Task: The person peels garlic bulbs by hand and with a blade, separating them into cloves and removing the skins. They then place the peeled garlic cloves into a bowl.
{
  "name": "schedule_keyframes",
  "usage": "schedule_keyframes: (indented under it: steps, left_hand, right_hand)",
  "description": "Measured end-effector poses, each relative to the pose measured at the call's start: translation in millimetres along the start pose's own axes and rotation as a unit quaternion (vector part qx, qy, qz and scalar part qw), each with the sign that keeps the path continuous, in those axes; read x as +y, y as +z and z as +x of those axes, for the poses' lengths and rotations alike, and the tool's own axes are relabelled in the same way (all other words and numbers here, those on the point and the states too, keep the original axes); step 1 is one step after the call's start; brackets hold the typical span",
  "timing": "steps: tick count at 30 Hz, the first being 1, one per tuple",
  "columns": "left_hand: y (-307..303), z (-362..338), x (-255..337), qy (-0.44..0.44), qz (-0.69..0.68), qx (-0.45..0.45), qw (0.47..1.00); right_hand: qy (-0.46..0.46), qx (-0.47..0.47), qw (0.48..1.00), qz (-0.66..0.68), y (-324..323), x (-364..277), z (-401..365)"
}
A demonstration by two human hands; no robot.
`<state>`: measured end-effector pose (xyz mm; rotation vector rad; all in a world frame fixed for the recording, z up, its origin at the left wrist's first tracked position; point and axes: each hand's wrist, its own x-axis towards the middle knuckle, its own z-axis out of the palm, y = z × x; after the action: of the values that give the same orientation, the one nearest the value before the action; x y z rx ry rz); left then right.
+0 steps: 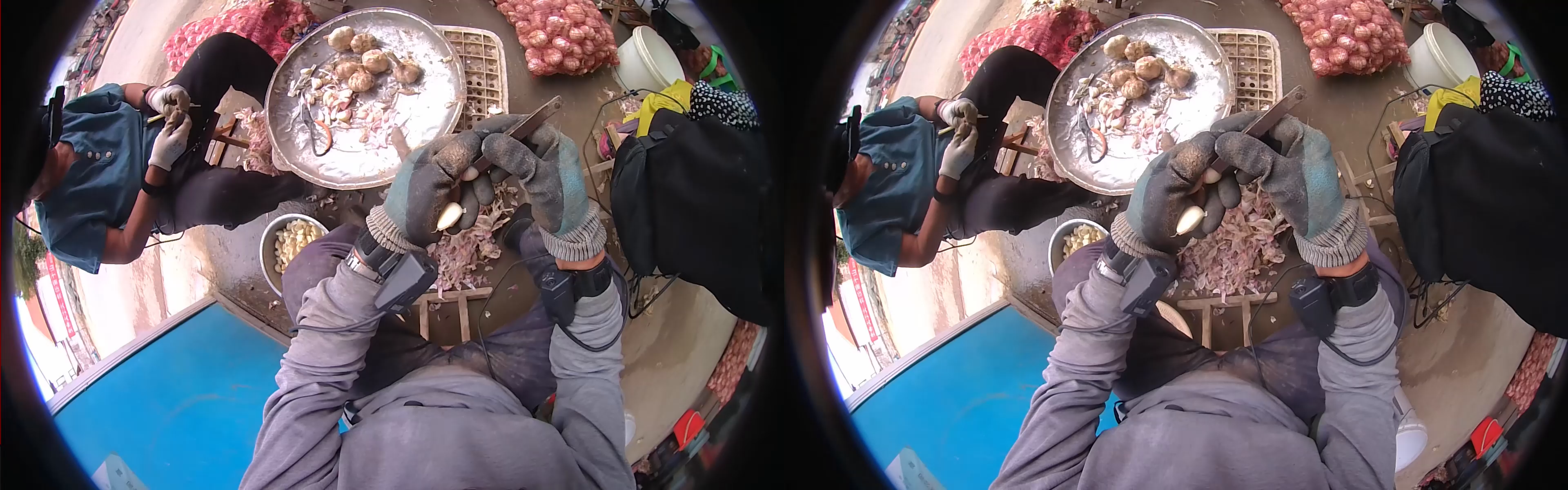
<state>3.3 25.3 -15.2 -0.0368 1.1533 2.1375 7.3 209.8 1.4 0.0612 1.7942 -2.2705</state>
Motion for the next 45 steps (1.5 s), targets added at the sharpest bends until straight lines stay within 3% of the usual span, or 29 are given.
schedule_keyframes:
  steps: [3,5,15,17,18,19,25,27,29,30,31,33,37,39,43,45]
  left_hand:
    - [-4,2,-6,-0.007,-0.036,0.008,0.999]
    - [-7,0,-7,0.000,-0.025,-0.010,1.000]
    - [-21,-2,-12,0.004,-0.038,-0.072,0.997]
    - [-8,-4,-13,0.142,0.222,0.036,0.964]
    - [7,-8,6,0.025,0.092,0.099,0.990]
    - [7,-11,9,0.041,-0.024,0.075,0.996]
    - [8,-7,-7,0.078,0.103,0.107,0.986]
    - [-1,-5,-15,0.072,0.138,0.112,0.981]
    - [0,-3,-21,0.129,0.119,0.106,0.979]
    - [0,-3,-20,0.185,0.220,0.095,0.953]
    - [0,-6,-18,0.184,0.223,0.096,0.952]
    - [10,-11,-3,0.073,0.120,0.100,0.985]
    - [12,-13,-3,0.079,0.127,0.080,0.986]
    - [11,-12,-7,0.079,0.124,0.082,0.986]
    - [3,-7,-10,0.090,0.182,0.087,0.975]
    - [5,-5,-15,0.091,0.197,0.105,0.971]
  right_hand:
    - [0.027,-0.045,0.998,0.043,0,-5,-1]
    - [0.007,0.002,1.000,-0.012,3,1,0]
    - [0.011,0.029,1.000,-0.002,6,5,6]
    - [0.020,0.047,0.997,0.054,3,5,7]
    - [0.017,0.089,0.995,0.036,5,4,6]
    - [0.010,0.096,0.995,0.028,2,5,7]
    - [0.002,0.092,0.994,0.050,3,19,8]
    - [-0.002,0.080,0.989,0.125,9,19,5]
    - [-0.006,0.096,0.994,0.045,6,19,4]
    - [-0.003,0.087,0.995,0.056,2,21,5]
    - [-0.004,0.086,0.995,0.059,-1,20,5]
    - [0.004,0.093,0.991,0.098,-6,16,4]
    - [-0.018,0.159,0.987,0.024,-16,12,10]
    - [-0.012,0.138,0.990,0.001,-15,9,7]
    - [-0.008,0.090,0.994,0.055,-6,7,4]
    - [-0.009,0.075,0.983,0.170,2,9,3]
